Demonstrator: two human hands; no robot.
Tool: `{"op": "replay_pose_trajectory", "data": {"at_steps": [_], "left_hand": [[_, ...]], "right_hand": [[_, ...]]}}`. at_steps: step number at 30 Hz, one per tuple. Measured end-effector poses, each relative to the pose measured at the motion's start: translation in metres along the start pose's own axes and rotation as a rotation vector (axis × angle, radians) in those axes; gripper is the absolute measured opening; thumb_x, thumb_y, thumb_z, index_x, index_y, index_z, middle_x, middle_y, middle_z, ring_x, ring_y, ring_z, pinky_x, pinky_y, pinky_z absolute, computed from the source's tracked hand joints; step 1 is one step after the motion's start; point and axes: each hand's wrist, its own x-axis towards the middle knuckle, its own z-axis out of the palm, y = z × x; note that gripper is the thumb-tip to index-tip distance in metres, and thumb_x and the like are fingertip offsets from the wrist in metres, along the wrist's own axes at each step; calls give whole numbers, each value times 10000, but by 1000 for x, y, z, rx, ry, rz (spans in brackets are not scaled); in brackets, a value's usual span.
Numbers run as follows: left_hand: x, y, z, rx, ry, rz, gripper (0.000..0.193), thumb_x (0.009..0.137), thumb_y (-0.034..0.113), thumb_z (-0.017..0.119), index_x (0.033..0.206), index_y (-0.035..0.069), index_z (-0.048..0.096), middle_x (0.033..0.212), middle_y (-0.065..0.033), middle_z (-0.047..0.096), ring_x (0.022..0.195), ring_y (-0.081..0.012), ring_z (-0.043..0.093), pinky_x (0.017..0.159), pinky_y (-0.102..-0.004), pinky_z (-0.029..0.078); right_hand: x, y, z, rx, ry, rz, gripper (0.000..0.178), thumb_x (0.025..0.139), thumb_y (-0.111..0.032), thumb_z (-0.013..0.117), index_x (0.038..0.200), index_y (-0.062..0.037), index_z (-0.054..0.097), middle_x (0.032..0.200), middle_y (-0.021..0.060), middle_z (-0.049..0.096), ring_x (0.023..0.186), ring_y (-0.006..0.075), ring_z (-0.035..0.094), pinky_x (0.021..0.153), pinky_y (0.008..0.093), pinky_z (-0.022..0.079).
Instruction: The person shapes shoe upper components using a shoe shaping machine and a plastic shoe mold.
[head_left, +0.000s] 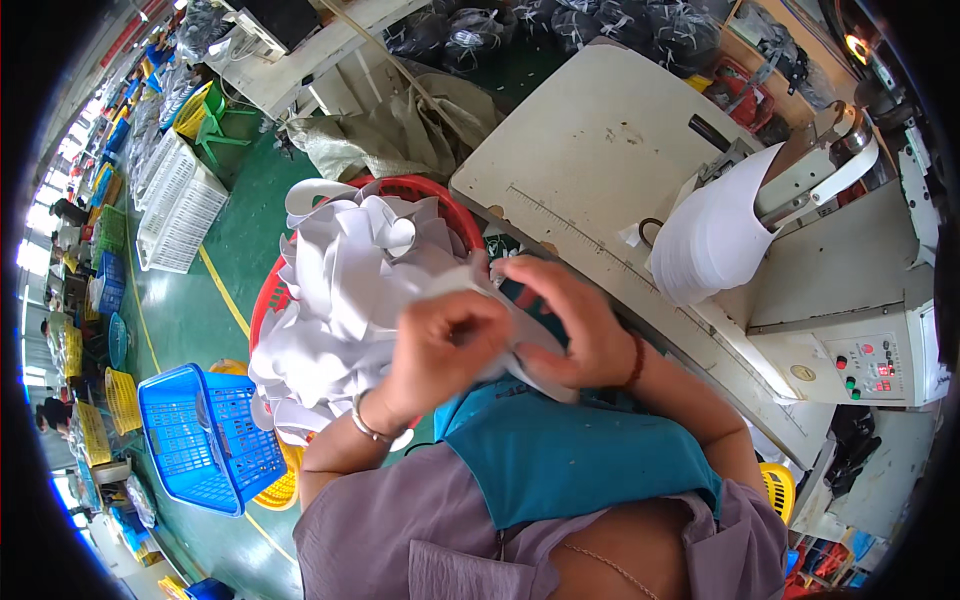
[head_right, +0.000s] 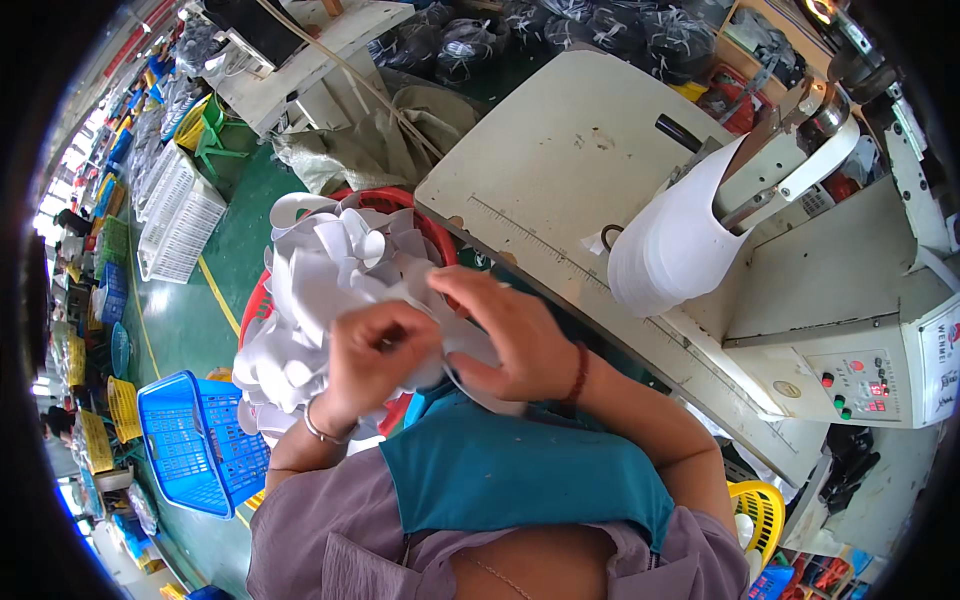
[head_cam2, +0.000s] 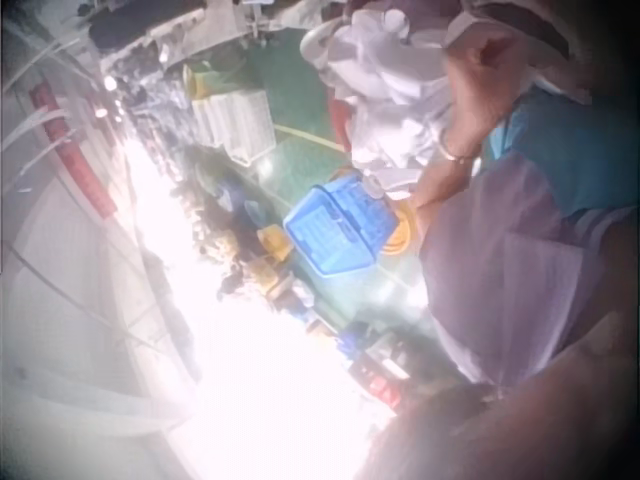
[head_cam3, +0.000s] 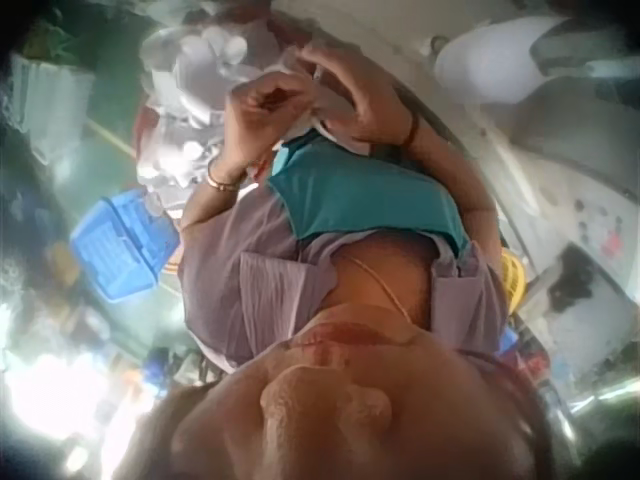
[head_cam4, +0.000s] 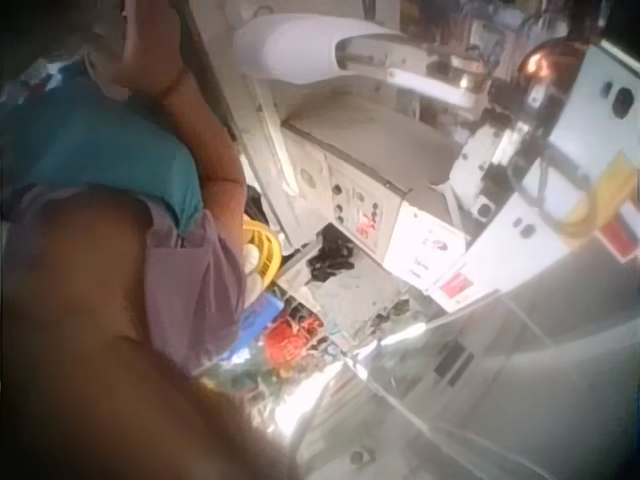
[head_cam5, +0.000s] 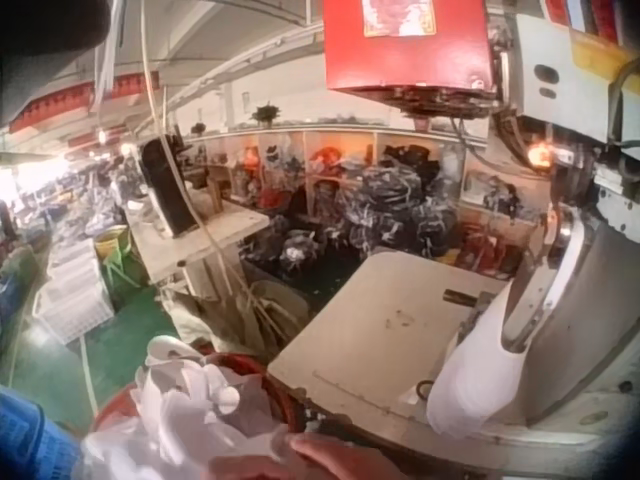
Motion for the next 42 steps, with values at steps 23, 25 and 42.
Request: {"op": "replay_pose_trajectory", "data": {"at_steps": [23,25,42], "left_hand": [[63,-45,-7,327,-273,197,325,741,230,684,940,-17,613,752,-94,627,690,-175,576,669,-278,438],[56,-51,-12,373,-351,98,423,697,283,720,973,-15,605,831,-116,627,796,-222,581,780,-318,404],[42,-68,-60,370,71,355,182,658,-106,585,688,67,637,753,-21,671,714,-142,616,786,-309,373]], "right_hand": [[-34,52,-11,-128,263,177,215,681,-96,700,818,-39,544,1093,144,469,912,253,522,782,324,437],[-39,56,-8,-88,331,185,203,668,-79,703,779,-26,542,1087,134,470,906,242,504,789,316,419],[-47,44,8,872,504,491,49,736,50,540,758,14,564,946,51,525,694,68,437,626,200,344]]}}
